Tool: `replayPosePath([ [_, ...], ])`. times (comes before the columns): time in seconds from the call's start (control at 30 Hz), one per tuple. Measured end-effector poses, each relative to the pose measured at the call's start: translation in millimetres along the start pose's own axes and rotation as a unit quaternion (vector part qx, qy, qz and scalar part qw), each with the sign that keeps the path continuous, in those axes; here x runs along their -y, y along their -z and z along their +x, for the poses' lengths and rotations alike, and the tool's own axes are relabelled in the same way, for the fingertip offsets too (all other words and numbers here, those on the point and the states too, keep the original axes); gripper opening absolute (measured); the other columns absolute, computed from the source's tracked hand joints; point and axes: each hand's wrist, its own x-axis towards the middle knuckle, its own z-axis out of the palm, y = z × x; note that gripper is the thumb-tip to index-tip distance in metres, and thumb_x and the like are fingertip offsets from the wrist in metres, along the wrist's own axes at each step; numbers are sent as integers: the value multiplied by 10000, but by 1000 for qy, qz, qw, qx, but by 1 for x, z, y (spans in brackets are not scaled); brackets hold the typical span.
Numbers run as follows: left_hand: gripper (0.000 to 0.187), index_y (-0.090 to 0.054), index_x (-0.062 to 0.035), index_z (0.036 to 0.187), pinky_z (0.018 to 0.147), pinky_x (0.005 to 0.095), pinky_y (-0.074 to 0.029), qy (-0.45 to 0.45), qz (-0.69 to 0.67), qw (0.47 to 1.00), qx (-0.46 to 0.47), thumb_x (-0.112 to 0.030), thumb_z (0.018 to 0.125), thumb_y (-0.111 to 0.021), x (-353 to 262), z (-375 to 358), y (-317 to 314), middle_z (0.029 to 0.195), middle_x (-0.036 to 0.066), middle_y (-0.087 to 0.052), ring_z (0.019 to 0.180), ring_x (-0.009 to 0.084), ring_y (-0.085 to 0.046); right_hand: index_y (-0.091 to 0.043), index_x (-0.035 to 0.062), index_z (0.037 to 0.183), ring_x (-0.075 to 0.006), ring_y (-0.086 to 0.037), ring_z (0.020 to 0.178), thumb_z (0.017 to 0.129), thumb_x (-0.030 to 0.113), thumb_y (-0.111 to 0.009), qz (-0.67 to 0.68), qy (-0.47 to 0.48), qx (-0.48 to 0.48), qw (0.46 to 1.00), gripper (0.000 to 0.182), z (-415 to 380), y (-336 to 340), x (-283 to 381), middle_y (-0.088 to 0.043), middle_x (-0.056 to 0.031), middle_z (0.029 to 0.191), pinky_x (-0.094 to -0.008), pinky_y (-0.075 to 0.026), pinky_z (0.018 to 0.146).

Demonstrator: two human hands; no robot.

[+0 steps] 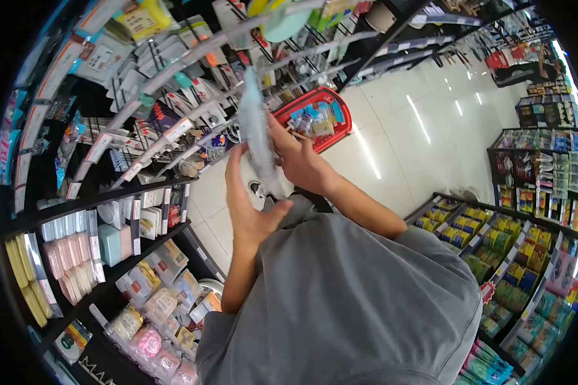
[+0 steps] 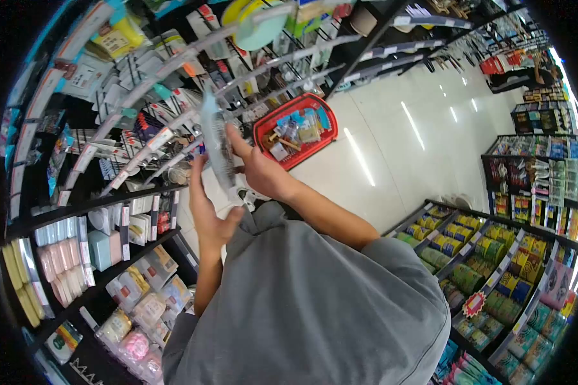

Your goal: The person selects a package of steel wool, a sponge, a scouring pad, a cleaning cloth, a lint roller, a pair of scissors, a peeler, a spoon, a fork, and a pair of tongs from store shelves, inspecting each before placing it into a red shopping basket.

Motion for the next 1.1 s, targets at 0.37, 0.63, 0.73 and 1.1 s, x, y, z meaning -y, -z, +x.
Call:
replayPosePath([
  [0.37,464,-399,19,1241,875,290,-413,263,-237,933,-70,1,816,-585,30,-65,-43,1127,94,-540,996,155,-535,-320,93,1335,-291,-298,1269,746,76,-668,-470,79,-48,878,684,-69,48,-7,-359,-179,1319,-404,-289,997],
  [0.63,445,-452,47,1199,676,243,-485,460,-80,883,-48,-168,846,-616,82,-144,-68,1129,129,-550,827,145,-596,-226,112,1327,-250,-546,969,611,197,-798,-165,-301,-190,920,921,-112,166,-134,-544,-173,1070,-342,-477,777],
  [0.73,455,-444,-12,1228,708,277,-500,464,-78,882,-20,-212,853,-605,83,-160,-59,1153,114,-536,909,190,-593,-246,66,1305,-231,-579,860,637,155,-773,-260,-323,-332,847,856,-111,243,-180,-564,-167,999,-348,-501,703],
  [1.1,336,-544,1,1104,705,260,-478,435,-61,898,-15,-179,830,-621,102,-180,-36,993,95,-610,803,158,-605,-597,39,972,-241,-634,779,750,235,-615,-603,-452,-33,656,296,-178,355,-195,-643,-117,860,-343,-514,683],
])
